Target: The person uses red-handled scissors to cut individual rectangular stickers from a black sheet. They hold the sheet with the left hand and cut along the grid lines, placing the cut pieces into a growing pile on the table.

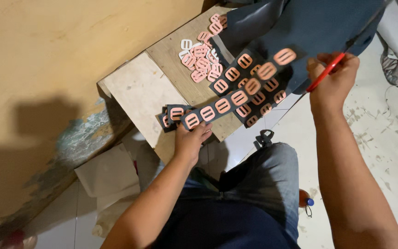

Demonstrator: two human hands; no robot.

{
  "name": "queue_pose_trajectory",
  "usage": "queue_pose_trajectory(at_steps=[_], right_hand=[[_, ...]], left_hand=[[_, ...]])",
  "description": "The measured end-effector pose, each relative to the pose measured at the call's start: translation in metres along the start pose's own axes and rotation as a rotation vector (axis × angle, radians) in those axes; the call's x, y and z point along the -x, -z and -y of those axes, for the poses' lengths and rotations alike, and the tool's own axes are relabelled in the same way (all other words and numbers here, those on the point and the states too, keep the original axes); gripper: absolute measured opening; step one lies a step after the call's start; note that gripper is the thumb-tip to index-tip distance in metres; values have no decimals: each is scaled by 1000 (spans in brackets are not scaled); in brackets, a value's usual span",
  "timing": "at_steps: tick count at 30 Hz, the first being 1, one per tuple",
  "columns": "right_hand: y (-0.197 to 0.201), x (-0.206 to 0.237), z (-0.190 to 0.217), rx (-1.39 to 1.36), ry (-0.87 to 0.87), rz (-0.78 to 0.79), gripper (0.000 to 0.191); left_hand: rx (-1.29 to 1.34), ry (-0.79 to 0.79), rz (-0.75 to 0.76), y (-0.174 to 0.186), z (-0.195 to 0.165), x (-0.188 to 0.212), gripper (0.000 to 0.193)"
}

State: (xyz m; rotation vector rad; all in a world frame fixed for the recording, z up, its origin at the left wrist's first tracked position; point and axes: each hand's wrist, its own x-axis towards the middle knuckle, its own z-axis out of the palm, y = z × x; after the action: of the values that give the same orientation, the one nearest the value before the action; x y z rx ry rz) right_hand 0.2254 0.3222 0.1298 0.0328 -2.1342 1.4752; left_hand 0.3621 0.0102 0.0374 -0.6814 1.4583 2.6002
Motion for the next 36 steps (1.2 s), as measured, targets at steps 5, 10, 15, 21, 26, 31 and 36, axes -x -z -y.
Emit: queue_pose_trajectory(at_steps=[5,10,15,21,26,31,36], right_hand=[[-1,63,0,-109,-403,357,29],[-6,181,10,10,-639,1023,42],[-9,230,15,-344,-896,1171,45],[-23,221,13,-420,-1040,1120,48],[-33,216,11,-364,-905,1160,49],[-39,217,6,-269,-921,1179,48],[-43,218,2,-251,-932,1164,43]], left_hand=[[-2,87,-84,0,0,-4,32],[-18,79,-129,3,-4,-3,30],[-58,-8,-191,4,-1,1,27],[12,89,-180,14,2,4,17],[27,178,-169,21,6,10,13],[8,229,-171,28,8,18,13],[24,233,-172,25,6,22,14]])
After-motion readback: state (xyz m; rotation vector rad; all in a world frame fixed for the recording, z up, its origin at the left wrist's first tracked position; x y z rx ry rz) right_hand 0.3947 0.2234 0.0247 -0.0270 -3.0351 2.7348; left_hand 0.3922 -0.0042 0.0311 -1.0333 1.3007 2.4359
